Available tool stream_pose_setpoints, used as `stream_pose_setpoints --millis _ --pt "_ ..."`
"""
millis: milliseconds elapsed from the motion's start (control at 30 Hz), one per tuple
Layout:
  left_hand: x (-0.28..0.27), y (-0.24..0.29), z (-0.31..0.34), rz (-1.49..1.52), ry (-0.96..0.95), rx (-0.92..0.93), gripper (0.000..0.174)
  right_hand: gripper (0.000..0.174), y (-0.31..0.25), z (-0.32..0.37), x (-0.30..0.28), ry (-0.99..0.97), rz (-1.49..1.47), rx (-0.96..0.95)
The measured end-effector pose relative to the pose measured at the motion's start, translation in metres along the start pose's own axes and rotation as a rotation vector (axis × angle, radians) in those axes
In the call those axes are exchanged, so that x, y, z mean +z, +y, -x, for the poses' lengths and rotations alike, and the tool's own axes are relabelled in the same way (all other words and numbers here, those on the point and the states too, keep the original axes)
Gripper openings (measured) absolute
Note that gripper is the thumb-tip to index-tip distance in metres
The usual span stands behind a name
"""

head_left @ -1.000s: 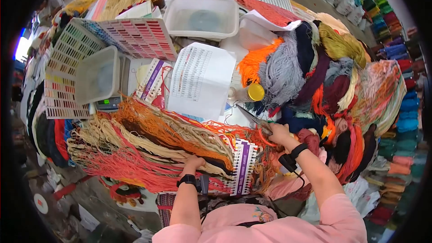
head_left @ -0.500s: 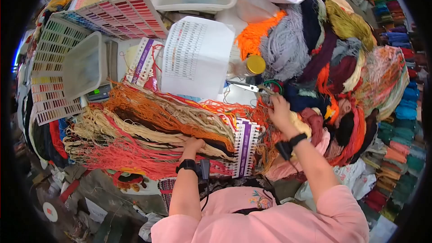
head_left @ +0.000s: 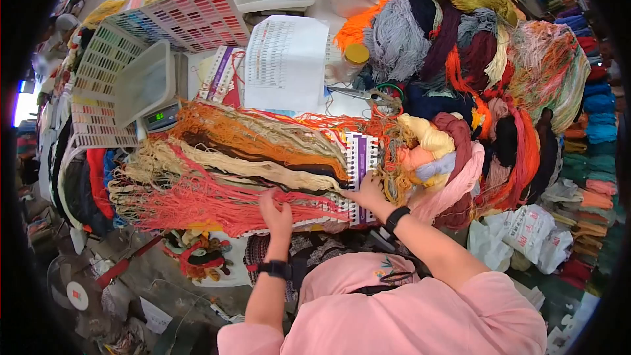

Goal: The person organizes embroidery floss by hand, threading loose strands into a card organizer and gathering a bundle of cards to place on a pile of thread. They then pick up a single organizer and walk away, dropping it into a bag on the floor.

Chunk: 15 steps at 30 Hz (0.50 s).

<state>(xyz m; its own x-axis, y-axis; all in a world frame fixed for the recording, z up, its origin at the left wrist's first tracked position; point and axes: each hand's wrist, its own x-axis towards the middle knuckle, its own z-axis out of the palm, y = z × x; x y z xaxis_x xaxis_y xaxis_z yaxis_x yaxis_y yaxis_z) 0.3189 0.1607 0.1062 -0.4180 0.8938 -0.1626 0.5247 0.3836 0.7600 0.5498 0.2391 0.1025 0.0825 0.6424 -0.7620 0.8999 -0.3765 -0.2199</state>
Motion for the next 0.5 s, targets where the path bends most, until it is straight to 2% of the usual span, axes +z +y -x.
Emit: stream_pose_setpoints --millis 33,67,100,167,200,233,267,333,367,467,500 --pt "0.012 -0.009 0.024 0.109 0.065 0.008 0.019 0.104 -0.008 0.000 -0.001 0.017 0.015 0.047" --pt "0.020 -0.016 0.043 0.323 -0.093 -0.065 0.016 0.101 -0.013 0.000 0.000 0.040 0.071 0.089" --pt "0.025 -0.012 0.062 0.343 -0.276 -0.121 0.013 0.097 -0.013 0.002 0.001 0.061 0.076 0.074" --pt "0.029 0.006 0.084 0.423 -0.624 -0.024 0.016 0.085 -0.005 0.002 0.005 0.098 0.059 0.014" --pt "0.034 0.008 0.091 0.377 -0.737 0.005 0.018 0.077 0.003 -0.001 0.005 0.115 0.038 -0.031" --pt "0.038 0.008 0.093 0.290 -0.790 0.140 0.021 0.069 0.012 -0.002 0.003 0.134 0.018 -0.074" --pt "0.038 0.020 0.088 0.202 -0.838 0.278 0.023 0.059 0.021 0.000 -0.006 0.116 0.025 -0.122" --pt "0.059 0.037 0.082 0.117 -0.804 0.537 0.023 0.042 0.044 0.003 -0.028 0.082 0.048 -0.219" --pt "0.070 0.047 0.077 0.072 -0.783 0.668 0.023 0.027 0.062 0.001 -0.026 0.244 -0.023 -0.272" --pt "0.087 0.106 0.043 -0.118 -0.605 0.932 0.024 0.026 0.085 0.027 -0.065 0.195 -0.014 -0.381" --pt "0.095 0.121 0.024 -0.341 -0.742 0.777 0.026 0.025 0.093 0.045 -0.080 0.256 0.030 -0.488"
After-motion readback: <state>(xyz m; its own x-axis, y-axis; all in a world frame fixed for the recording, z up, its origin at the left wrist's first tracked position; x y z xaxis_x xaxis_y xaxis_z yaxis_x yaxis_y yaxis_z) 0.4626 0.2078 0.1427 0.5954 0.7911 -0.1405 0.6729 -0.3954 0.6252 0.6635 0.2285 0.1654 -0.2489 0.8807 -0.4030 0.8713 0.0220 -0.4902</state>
